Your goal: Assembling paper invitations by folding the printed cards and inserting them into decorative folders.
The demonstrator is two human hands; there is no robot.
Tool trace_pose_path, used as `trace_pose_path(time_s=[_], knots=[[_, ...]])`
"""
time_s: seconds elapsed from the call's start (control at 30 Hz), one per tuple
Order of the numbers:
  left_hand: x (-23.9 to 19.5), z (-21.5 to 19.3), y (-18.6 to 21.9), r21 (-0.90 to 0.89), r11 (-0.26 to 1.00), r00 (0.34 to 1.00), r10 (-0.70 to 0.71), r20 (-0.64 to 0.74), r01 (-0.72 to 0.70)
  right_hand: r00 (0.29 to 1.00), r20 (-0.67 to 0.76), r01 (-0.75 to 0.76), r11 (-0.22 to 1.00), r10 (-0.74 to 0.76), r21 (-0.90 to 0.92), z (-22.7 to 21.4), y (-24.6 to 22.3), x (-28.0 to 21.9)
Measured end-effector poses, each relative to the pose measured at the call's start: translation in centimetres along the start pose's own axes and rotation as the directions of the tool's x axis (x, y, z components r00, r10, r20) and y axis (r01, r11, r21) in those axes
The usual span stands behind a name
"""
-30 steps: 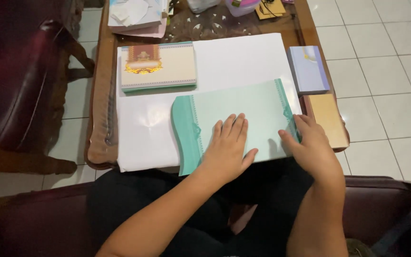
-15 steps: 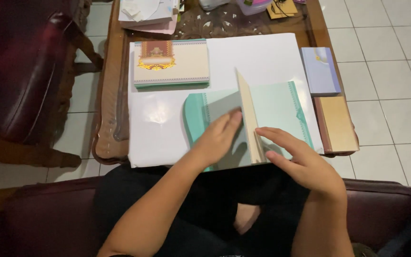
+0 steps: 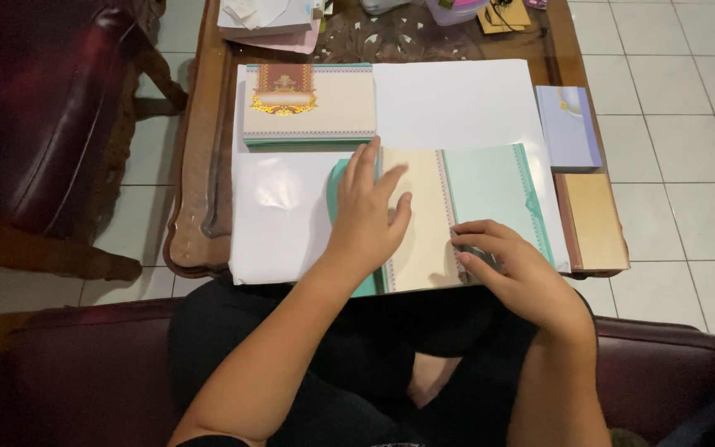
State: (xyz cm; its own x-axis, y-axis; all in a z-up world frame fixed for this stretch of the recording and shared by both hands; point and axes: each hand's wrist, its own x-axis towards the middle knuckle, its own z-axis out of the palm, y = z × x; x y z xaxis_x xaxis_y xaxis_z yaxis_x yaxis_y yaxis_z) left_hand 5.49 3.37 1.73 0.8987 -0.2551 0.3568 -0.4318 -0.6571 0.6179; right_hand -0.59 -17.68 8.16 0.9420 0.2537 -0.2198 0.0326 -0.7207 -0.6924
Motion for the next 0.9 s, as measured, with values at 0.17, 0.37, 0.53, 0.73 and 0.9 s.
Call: trace_pose_path(time_s=[0.17,0.37,0.53,0.73,0.9], knots=[[-0.2,0.6,0.6,0.187,0.977,0.990,0.080,0.119,-0.101,1.000,-0.028,-0.005,1.000,0.005,-0.018,0.2,0.5,0.3],[-0.3,1.5,0.7,0.329,0.935,0.923,-0.005,0.384,-0.131,0.999,-0.040,0.010,0.998,-0.012,-0.058,0.7,0.6,-0.4],[-0.3,1.6,0.1,0.345,0.926,0.924,0.014,0.382,-0.156,0.993,-0.097,0.051,0.983,-0.069,-0.178,2.5,1.0,-0.7],[-0.5,1.1,0.6,0.333,0.927,0.923,0.035,0.384,-0.174,0.986,-0.122,0.028,0.844,-0.110,-0.535,4.7,3.7,4.6],[-0.6,1.7,-0.1,0.311,0.938,0.930,0.033,0.365,-0.155,0.984,-0.145,0.007,0.836,-0.104,-0.549,4.5,4.5,7.6]])
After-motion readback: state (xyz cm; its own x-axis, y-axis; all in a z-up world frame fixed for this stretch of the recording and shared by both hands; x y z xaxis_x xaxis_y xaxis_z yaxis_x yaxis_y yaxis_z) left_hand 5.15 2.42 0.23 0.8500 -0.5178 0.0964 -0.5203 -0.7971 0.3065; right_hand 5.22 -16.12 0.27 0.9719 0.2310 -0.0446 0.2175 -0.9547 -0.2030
